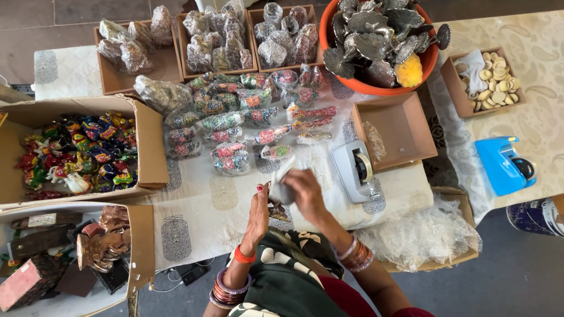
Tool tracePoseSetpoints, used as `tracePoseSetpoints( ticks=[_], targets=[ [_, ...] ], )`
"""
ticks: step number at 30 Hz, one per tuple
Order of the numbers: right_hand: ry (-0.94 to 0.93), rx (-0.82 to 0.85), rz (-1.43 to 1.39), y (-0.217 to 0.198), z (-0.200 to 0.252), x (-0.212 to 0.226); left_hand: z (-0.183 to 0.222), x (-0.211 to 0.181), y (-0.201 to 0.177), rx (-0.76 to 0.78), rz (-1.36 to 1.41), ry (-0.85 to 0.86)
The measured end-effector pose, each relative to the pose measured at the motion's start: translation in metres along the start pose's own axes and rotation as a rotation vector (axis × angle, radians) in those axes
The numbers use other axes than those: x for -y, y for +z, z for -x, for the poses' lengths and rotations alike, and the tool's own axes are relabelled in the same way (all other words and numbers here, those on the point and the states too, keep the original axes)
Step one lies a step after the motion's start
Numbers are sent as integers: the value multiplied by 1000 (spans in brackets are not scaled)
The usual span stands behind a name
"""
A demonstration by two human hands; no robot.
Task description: The recorder cleans a small figurine with a cloth and then packages it securely using bubble wrap and tape at a workshop table.
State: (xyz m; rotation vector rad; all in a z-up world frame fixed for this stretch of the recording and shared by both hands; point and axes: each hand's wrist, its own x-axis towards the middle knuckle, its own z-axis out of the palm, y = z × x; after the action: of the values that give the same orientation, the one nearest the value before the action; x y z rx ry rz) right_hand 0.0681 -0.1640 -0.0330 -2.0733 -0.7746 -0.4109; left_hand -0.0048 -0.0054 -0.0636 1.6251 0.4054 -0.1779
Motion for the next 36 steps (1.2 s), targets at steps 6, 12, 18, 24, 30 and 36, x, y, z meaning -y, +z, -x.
tracePoseSetpoints(
  ticks=[6,12,18,24,30,36],
  targets=[
    [-29,-14,-78,1,-3,15,-3,12,-1,-36,-12,11],
    [-18,122,-25,4,14,7,-7,22,-4,-67,55,48],
    [454,-89,-504,-1,-10,-20,-1,16,-3,-37,143,-94],
    [332,-161,-407,25,36,-22,12,-68,-13,68,440,128],
    [246,-11,-253,20,31,10,6,-51,-12,7,431,149],
    [260,-150,-362,1,-13,1,19,-74,-15,170,464,103]
  ],
)
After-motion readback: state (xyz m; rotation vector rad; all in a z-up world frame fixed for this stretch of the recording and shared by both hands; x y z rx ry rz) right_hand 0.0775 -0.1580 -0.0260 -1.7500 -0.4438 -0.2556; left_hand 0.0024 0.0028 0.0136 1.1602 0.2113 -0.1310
